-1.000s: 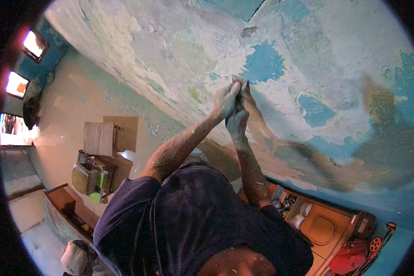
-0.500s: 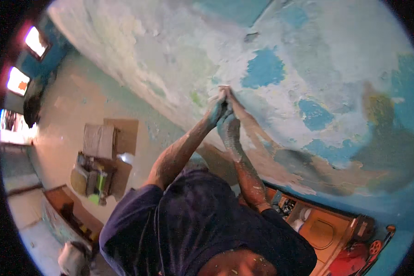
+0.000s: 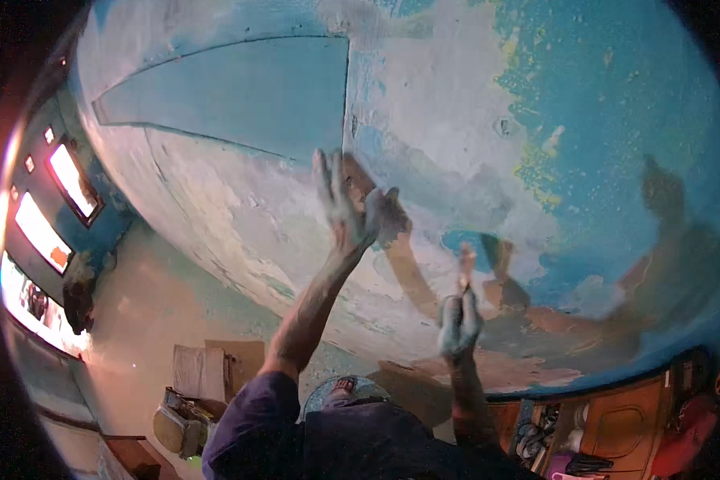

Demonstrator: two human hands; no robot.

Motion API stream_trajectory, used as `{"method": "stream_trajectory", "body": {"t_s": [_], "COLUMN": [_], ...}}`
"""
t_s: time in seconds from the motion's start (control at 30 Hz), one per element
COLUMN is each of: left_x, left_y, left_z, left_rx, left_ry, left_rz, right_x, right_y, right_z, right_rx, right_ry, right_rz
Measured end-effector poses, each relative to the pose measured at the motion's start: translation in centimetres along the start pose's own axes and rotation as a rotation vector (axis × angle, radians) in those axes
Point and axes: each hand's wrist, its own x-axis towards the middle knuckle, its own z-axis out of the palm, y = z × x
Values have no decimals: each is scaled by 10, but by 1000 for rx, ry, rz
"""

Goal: The person scrapes a ceiling with a metal scraper to remove old paint or plaster.

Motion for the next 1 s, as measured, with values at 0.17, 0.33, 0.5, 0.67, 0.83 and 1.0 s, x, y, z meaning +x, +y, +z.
{"method": "stream_trajectory", "body": {"t_s": [0.17, 0.33, 0.5, 0.67, 0.83, 1.0], "left_x": [0, -45, -55, 3, 100, 239], "left_y": [13, -5, -15, -12, -17, 36], "left_z": [28, 27, 8, 13, 2, -10], "left_rx": [224, 295, 333, 292, 493, 248], "left_ry": [-51, -214, -352, -201, -77, 123], "left_rz": [203, 329, 440, 391, 657, 835], "right_x": [34, 42, 11, -22, -44, -15], "right_y": [-48, -39, 1, 12, 15, 24], "right_z": [-52, -62, -44, -44, -21, -23], "right_rx": [-309, -585, -695, -510, -437, -505], "right_ry": [163, 164, 90, 37, 272, 471], "right_rz": [-213, -236, -178, -30, -127, -92]}}
